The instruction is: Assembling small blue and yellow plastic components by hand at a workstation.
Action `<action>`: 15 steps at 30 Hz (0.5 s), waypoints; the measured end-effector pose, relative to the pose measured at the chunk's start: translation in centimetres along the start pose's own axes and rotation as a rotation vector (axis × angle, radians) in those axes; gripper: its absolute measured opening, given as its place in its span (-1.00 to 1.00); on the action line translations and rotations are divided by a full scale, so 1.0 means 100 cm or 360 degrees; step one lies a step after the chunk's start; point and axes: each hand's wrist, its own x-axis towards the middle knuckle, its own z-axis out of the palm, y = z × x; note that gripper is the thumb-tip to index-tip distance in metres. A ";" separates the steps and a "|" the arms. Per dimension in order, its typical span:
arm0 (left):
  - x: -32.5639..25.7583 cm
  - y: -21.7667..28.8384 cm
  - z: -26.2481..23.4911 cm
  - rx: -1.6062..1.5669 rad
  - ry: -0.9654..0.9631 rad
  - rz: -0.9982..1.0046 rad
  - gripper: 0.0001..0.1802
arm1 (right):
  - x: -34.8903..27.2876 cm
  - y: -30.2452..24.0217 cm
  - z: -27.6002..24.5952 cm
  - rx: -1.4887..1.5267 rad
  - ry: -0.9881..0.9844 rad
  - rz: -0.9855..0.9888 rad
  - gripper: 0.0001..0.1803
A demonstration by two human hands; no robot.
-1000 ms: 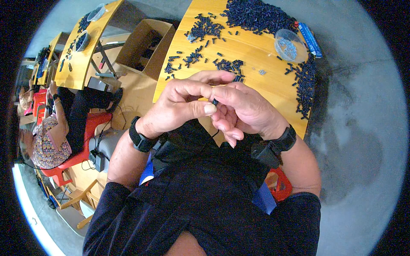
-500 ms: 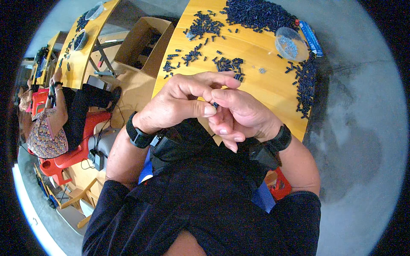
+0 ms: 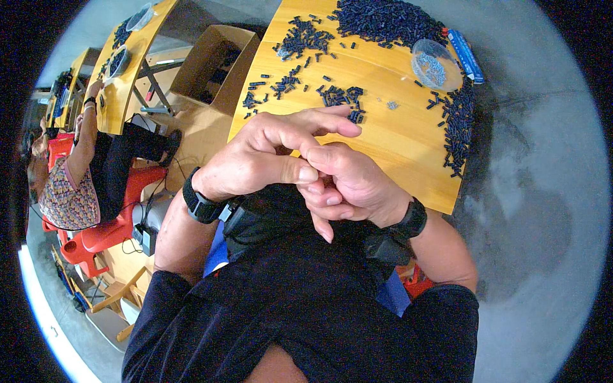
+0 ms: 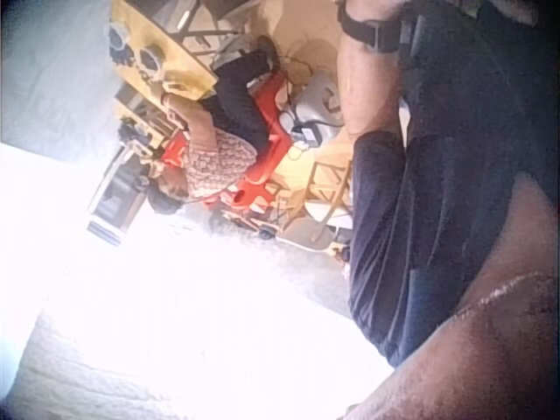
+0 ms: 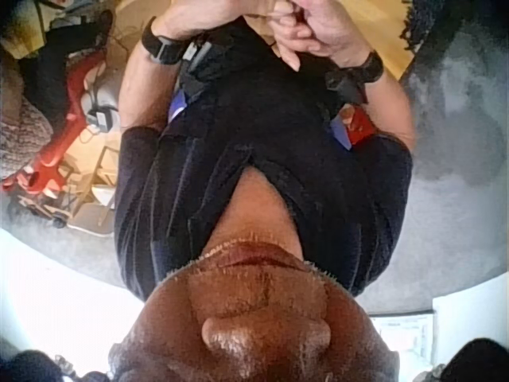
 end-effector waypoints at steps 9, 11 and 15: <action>-0.004 -0.004 0.003 -0.0458 0.0197 -0.0543 -0.85 | 0.010 0.022 -0.007 0.0392 0.0201 -0.0201 -0.49; -0.003 -0.005 0.005 -0.0432 0.0306 -0.0610 -0.89 | 0.013 0.025 -0.013 0.0431 0.0101 -0.0260 -0.47; -0.003 -0.014 0.003 -0.0356 0.0447 -0.0597 -0.94 | 0.014 0.021 -0.023 0.0565 0.0040 -0.0201 -0.26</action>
